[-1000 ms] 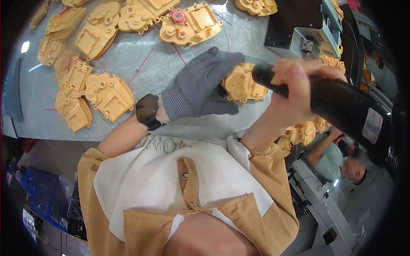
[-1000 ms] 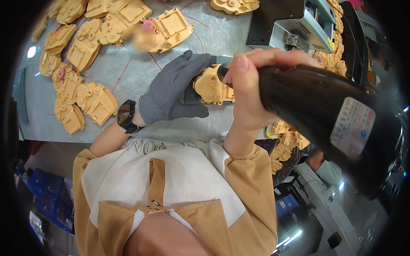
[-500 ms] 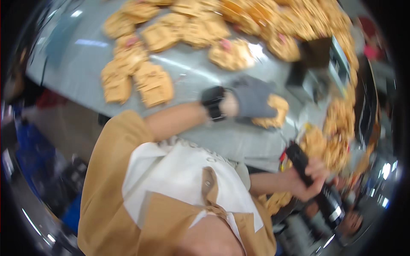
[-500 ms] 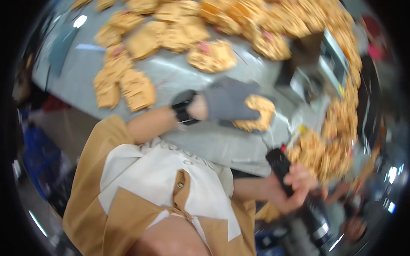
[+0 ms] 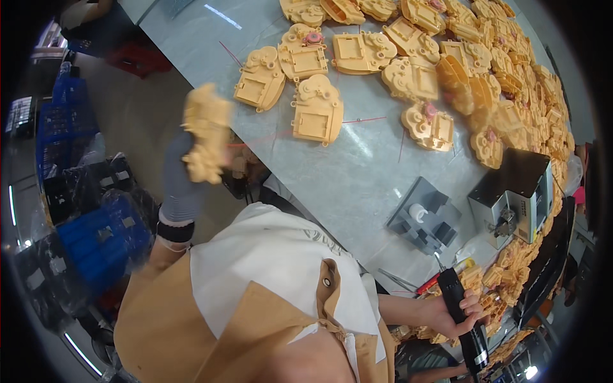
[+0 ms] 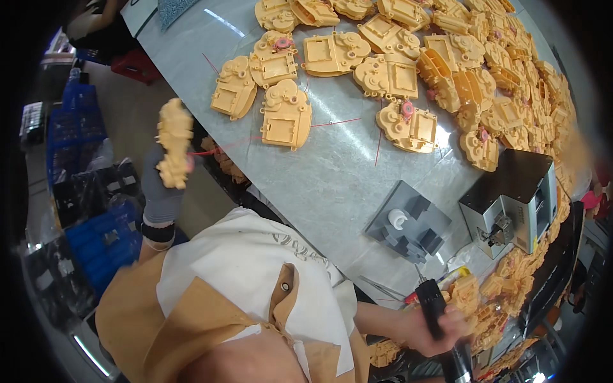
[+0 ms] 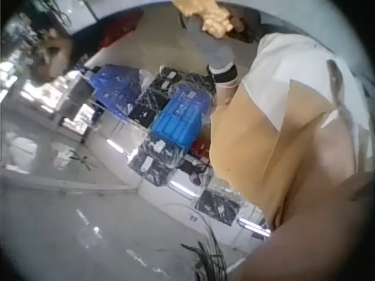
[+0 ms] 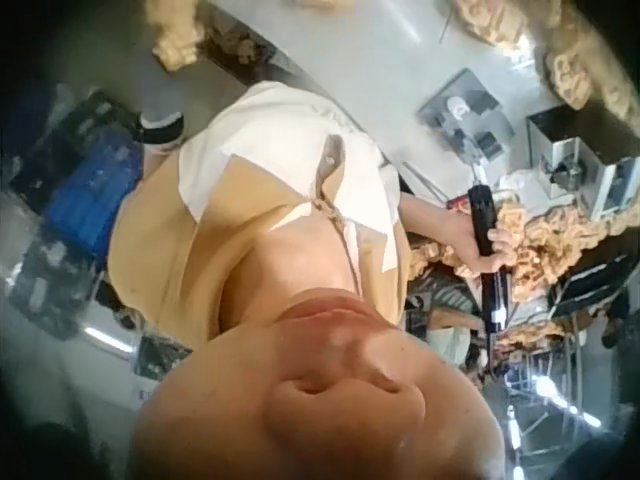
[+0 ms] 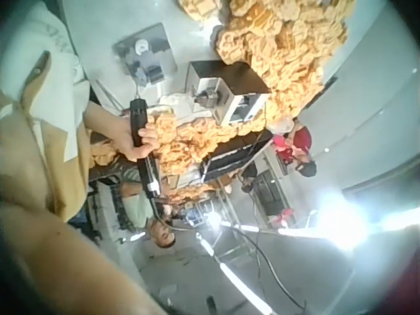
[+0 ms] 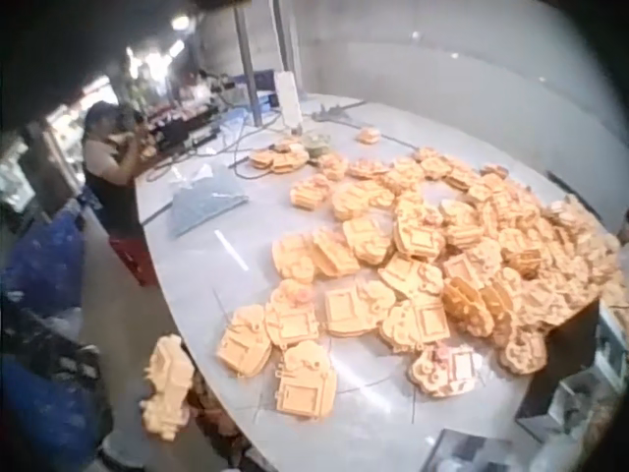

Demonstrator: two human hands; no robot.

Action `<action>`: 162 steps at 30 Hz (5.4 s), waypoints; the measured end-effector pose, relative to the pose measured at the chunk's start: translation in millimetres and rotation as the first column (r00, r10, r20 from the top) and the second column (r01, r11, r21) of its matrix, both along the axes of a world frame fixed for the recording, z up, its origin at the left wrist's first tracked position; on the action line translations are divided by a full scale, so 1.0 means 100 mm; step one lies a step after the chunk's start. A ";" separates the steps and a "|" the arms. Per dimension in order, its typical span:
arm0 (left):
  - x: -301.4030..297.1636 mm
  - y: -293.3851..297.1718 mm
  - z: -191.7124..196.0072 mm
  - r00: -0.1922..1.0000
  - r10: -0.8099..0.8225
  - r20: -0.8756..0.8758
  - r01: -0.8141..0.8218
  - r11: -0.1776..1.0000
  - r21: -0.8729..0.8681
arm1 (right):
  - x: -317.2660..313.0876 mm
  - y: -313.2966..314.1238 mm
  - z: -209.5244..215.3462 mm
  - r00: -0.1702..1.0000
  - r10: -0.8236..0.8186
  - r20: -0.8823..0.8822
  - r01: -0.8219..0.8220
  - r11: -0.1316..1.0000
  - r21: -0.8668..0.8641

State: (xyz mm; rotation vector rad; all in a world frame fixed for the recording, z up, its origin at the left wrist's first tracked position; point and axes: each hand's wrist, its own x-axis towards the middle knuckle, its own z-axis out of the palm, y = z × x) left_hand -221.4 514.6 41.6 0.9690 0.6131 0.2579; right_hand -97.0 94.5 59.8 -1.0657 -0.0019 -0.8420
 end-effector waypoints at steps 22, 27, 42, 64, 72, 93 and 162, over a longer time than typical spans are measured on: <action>1.22 0.48 -0.38 0.850 -0.357 -0.387 0.526 0.610 0.593 | -0.10 0.10 -0.04 0.999 0.002 -0.049 0.002 0.995 0.098; 1.02 0.48 -0.13 0.998 -0.061 -0.023 0.063 0.816 0.575 | -0.20 -0.13 -0.15 0.979 -0.146 -0.145 0.157 0.985 0.068; 1.64 -1.99 -0.19 0.684 -0.703 -0.196 0.652 0.469 0.595 | 0.14 0.38 -0.29 0.975 -0.195 -0.107 0.197 0.980 0.004; 1.93 -2.14 -0.36 0.329 -0.917 -0.227 0.064 -0.219 0.974 | -0.03 0.19 -0.12 0.968 -0.211 -0.136 0.218 0.975 0.035; 1.86 -2.10 0.18 0.400 -0.908 -0.128 0.009 -0.135 0.991 | 0.30 -0.28 0.05 0.982 -0.187 0.035 0.188 0.982 -0.034; 2.02 -2.12 -0.61 0.405 -0.913 -0.057 0.223 0.038 0.974 | 0.87 -0.08 0.18 0.982 -0.138 -0.128 0.070 0.898 -0.435; 1.97 -2.07 -0.68 0.418 -0.908 -0.021 0.185 0.062 0.981 | 0.35 0.41 0.14 0.954 0.271 -0.128 -0.299 0.890 -0.345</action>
